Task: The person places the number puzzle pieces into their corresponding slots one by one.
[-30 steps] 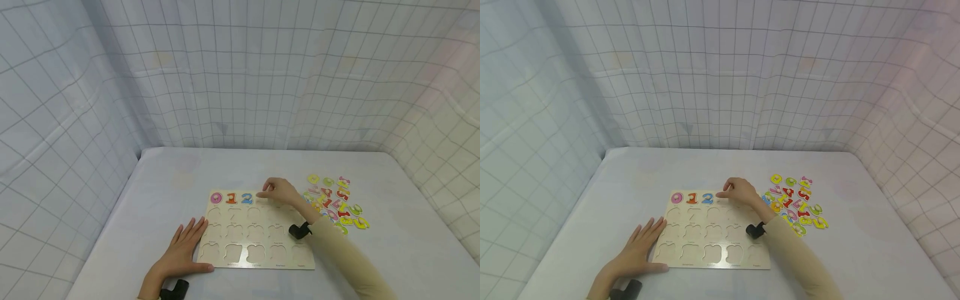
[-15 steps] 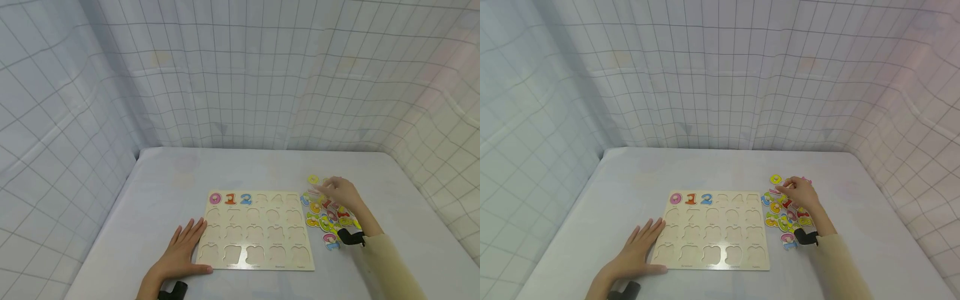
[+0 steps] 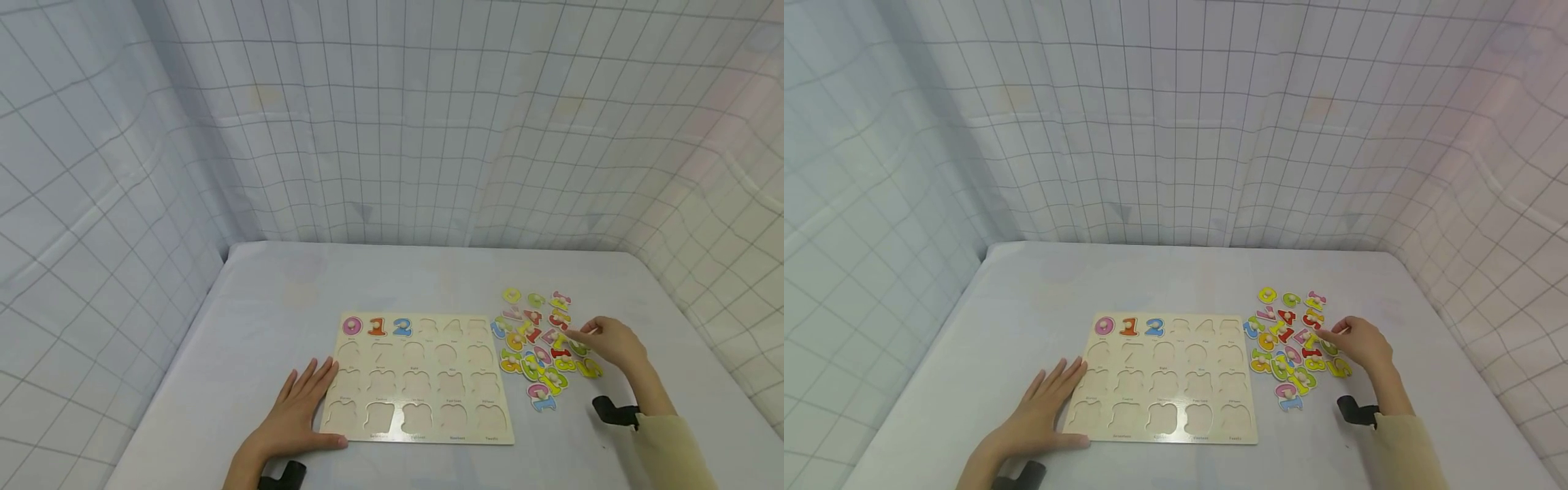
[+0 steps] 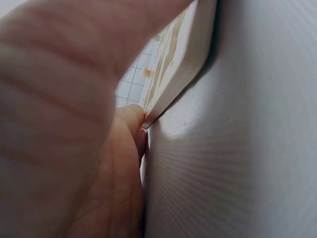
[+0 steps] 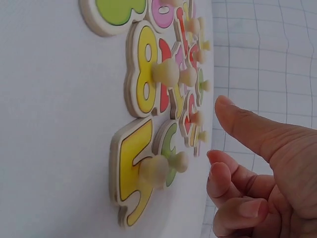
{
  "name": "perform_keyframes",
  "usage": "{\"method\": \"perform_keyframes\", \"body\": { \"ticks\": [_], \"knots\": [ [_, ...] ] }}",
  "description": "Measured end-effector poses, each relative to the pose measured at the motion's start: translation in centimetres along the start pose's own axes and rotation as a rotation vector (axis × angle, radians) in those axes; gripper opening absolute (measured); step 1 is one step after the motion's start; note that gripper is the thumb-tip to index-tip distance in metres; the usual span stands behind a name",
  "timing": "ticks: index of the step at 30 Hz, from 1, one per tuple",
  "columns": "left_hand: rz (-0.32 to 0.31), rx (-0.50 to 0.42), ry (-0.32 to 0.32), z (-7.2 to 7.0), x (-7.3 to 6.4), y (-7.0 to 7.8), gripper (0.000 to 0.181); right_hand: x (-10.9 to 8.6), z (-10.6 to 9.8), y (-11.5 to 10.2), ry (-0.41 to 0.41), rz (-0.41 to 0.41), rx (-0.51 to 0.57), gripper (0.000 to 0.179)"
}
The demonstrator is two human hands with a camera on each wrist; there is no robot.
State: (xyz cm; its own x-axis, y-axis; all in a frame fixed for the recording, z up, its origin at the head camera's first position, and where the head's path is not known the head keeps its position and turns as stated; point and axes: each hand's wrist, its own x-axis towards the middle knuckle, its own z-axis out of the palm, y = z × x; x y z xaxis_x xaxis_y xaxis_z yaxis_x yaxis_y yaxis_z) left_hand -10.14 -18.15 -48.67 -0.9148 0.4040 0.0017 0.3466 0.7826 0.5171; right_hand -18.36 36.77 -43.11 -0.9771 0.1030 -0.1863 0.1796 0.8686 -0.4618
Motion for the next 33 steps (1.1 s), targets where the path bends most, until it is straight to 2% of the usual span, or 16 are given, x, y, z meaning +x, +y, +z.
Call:
{"method": "perform_keyframes", "body": {
  "ticks": [8,26,33],
  "knots": [
    [-0.012,-0.002,-0.021,-0.1,0.0,0.0,0.119,-0.6,0.2,1.2,-0.017,0.046,0.030,0.053],
    [-0.019,-0.003,-0.025,-0.1,0.0,0.1,0.118,-0.6,1.2,2.3,0.003,0.039,0.047,0.047],
    [-0.024,-0.003,-0.022,-0.3,0.0,0.2,0.119,-0.4,1.3,2.5,0.014,0.078,0.090,0.047]
  ]
}}
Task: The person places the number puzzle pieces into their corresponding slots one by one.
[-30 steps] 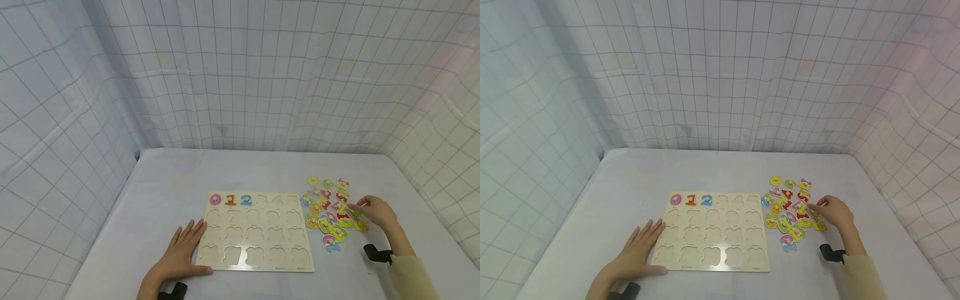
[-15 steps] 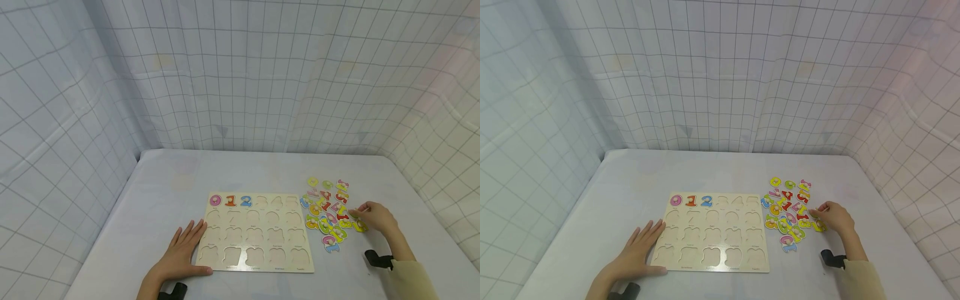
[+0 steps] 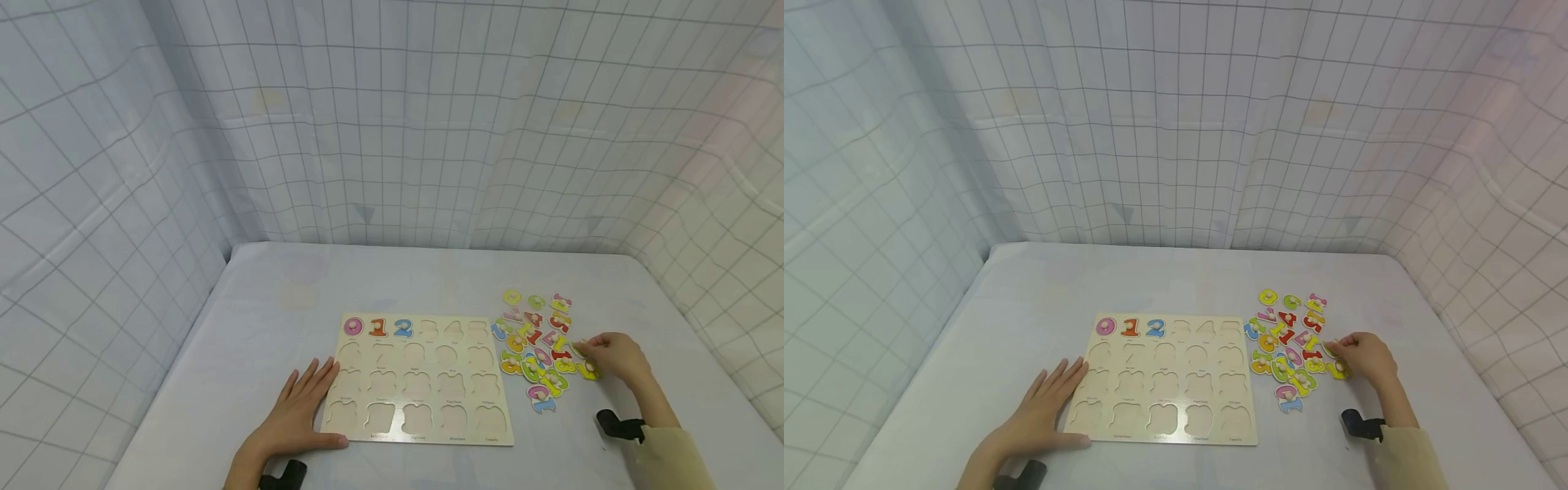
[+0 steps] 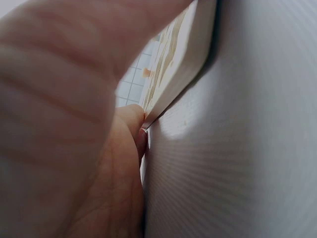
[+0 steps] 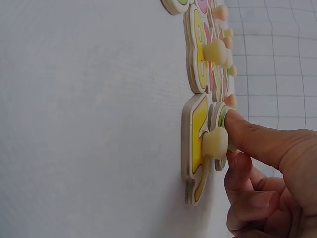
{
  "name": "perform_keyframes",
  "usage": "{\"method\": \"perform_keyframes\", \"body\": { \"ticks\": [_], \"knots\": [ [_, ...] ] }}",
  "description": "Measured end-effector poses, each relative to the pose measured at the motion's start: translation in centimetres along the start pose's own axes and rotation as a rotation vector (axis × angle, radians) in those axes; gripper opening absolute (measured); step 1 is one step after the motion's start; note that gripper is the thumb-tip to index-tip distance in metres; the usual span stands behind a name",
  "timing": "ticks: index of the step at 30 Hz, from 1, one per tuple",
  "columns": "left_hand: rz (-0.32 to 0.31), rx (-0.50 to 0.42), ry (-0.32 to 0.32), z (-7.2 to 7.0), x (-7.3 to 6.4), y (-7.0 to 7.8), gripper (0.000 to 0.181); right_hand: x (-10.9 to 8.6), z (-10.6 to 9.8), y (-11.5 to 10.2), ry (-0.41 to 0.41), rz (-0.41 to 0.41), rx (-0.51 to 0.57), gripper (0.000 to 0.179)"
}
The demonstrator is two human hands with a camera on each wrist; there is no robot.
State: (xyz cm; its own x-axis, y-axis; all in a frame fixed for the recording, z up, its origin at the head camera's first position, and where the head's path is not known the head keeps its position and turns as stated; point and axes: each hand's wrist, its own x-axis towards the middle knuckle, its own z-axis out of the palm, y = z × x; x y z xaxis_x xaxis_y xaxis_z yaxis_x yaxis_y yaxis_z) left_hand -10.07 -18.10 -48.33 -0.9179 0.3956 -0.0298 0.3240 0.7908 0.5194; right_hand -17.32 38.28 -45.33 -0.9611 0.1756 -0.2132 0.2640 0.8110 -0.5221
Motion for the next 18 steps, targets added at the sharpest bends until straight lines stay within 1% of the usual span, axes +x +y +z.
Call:
{"method": "perform_keyframes", "body": {
  "ticks": [3,7,13,18],
  "knots": [
    [-0.001,0.001,-0.004,0.0,0.0,0.0,0.118,-0.1,-0.3,-0.2,0.011,0.003,0.009,0.048],
    [-0.002,-0.002,-0.005,-0.1,0.0,0.0,0.118,-0.2,-0.7,-0.9,0.035,-0.024,0.022,0.051],
    [0.005,0.002,-0.001,-0.3,0.0,0.0,0.118,0.4,0.0,-2.8,0.070,-0.121,0.053,0.048],
    [0.010,-0.019,-0.002,-0.2,0.0,0.1,0.118,1.1,1.3,-5.4,0.043,-0.200,0.071,0.045]
  ]
}}
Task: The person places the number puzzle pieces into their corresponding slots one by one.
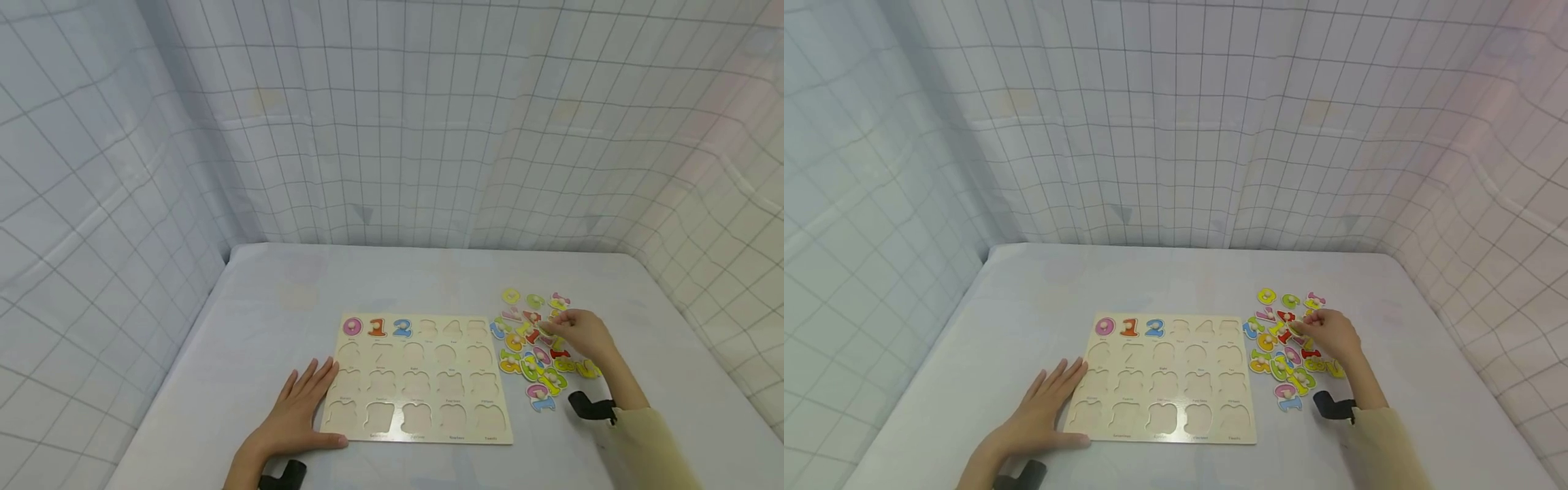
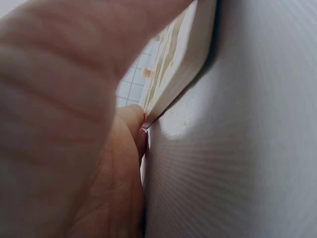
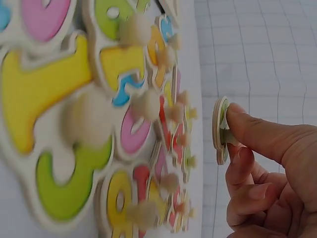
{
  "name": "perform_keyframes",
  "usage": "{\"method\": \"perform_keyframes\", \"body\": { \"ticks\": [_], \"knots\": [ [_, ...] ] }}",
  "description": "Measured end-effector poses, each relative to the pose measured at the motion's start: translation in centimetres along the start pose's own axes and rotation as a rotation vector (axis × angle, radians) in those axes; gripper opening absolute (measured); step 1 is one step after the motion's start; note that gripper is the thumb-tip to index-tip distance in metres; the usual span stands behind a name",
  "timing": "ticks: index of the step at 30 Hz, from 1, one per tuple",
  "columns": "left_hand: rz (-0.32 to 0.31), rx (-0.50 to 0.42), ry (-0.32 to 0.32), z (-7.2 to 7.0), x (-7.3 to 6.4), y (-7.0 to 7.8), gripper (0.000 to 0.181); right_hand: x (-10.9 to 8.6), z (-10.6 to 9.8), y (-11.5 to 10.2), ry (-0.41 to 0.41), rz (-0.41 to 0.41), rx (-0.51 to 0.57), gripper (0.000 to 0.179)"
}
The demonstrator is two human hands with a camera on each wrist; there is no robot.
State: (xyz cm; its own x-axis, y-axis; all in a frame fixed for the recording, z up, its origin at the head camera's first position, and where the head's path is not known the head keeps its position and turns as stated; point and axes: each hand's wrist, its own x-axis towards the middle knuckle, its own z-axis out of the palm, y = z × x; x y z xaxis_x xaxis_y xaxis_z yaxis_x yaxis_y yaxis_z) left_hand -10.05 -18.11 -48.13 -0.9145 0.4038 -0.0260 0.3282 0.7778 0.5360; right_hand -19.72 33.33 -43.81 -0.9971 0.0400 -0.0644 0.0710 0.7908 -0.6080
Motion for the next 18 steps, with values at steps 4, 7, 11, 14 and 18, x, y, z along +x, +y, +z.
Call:
{"method": "perform_keyframes", "body": {
  "ticks": [4,7,11,14,18],
  "knots": [
    [0.003,0.001,0.003,0.2,0.0,-0.1,0.118,1.1,1.6,-2.2,-0.035,-0.094,0.016,0.042],
    [0.005,0.013,0.010,0.3,0.0,-0.3,0.118,2.0,2.9,-4.1,-0.063,-0.175,-0.004,0.038],
    [0.001,0.018,0.010,0.4,0.0,-0.3,0.118,3.2,4.9,-6.6,-0.108,-0.256,-0.054,0.031],
    [-0.003,0.010,0.002,0.3,0.0,-0.2,0.118,3.8,6.4,-8.4,-0.146,-0.295,-0.060,0.027],
    [-0.011,0.012,-0.009,0.2,0.0,-0.1,0.118,4.2,8.3,-10.5,-0.200,-0.333,-0.043,0.024]
  ]
}}
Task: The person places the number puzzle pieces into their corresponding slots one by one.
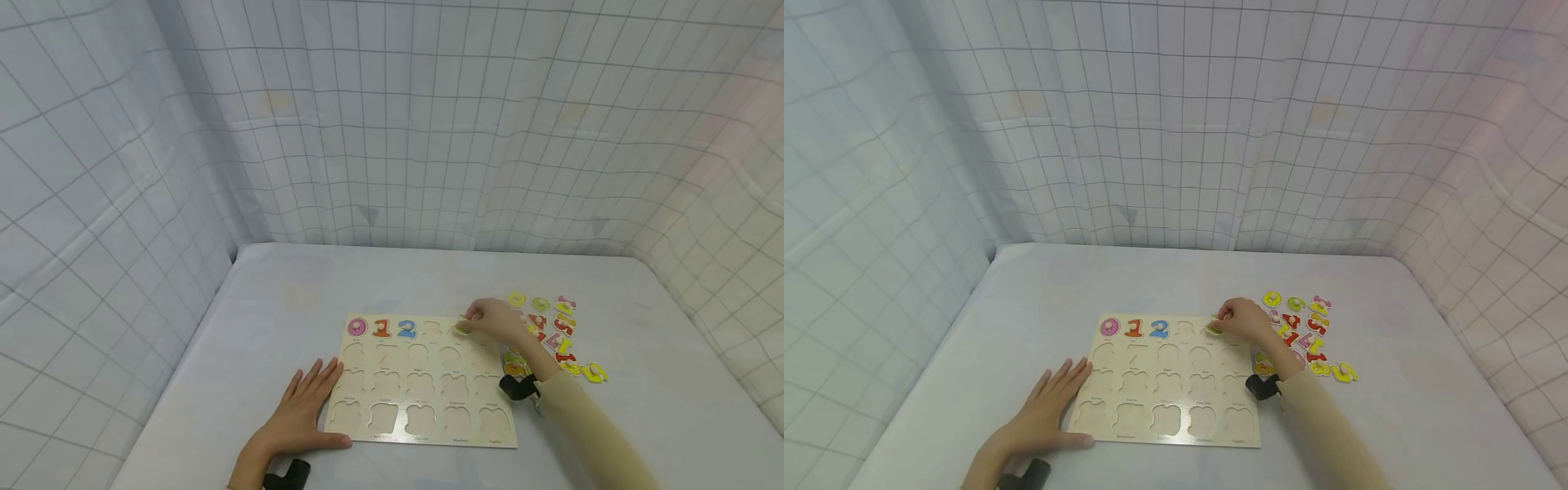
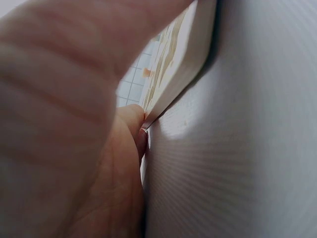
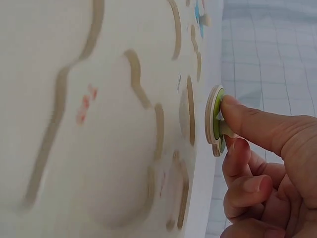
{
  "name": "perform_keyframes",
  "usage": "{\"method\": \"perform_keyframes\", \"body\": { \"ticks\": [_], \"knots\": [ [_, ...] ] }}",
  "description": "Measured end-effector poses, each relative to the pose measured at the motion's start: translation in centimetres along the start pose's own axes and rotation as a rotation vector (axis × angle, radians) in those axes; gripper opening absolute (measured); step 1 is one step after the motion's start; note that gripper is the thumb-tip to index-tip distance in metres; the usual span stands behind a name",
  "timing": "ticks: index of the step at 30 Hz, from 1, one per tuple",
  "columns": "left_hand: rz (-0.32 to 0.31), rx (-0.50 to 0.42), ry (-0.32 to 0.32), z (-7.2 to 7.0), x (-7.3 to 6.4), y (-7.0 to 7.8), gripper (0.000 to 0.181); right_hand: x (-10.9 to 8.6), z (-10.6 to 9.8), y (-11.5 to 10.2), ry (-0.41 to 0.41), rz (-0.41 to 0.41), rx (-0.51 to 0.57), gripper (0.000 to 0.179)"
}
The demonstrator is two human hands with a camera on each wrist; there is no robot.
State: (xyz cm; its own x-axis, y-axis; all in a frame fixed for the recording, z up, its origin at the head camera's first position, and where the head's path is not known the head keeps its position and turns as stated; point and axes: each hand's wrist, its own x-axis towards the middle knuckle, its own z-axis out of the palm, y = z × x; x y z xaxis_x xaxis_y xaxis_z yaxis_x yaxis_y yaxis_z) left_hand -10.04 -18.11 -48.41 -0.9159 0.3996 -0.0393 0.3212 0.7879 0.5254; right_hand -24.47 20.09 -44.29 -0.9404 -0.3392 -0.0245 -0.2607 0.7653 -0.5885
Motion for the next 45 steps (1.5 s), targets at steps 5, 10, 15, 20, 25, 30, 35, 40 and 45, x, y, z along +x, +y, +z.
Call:
{"method": "perform_keyframes", "body": {
  "ticks": [5,10,15,20,25,30,35,40,45],
  "knots": [
    [-0.008,0.006,-0.002,0.0,0.0,0.0,0.118,1.3,1.8,-1.9,-0.038,-0.010,-0.010,0.024],
    [-0.005,0.003,-0.002,0.0,0.0,0.1,0.118,2.3,3.0,-3.0,-0.052,-0.026,-0.049,0.022],
    [-0.008,0.014,-0.001,-0.1,0.0,0.2,0.118,2.9,3.6,-3.5,-0.070,-0.035,-0.059,0.022],
    [-0.014,0.019,-0.005,-0.1,0.0,0.2,0.118,3.0,3.6,-3.8,-0.101,-0.037,-0.053,0.022],
    [-0.008,0.023,-0.001,-0.1,0.1,0.3,0.119,2.9,3.6,-3.8,-0.121,-0.033,-0.030,0.021],
    [-0.002,0.022,0.000,-0.2,0.1,0.3,0.119,2.9,3.6,-3.8,-0.118,-0.028,-0.021,0.021],
    [-0.006,0.024,0.000,-0.1,0.1,0.3,0.119,2.9,3.8,-3.6,-0.111,-0.011,-0.022,0.022],
    [-0.015,0.025,-0.004,-0.1,0.1,0.3,0.118,2.9,4.0,-3.5,-0.101,-0.008,-0.024,0.022],
    [-0.010,0.025,0.002,-0.1,0.1,0.3,0.118,2.8,4.1,-3.5,-0.086,-0.004,-0.019,0.022]
  ]
}}
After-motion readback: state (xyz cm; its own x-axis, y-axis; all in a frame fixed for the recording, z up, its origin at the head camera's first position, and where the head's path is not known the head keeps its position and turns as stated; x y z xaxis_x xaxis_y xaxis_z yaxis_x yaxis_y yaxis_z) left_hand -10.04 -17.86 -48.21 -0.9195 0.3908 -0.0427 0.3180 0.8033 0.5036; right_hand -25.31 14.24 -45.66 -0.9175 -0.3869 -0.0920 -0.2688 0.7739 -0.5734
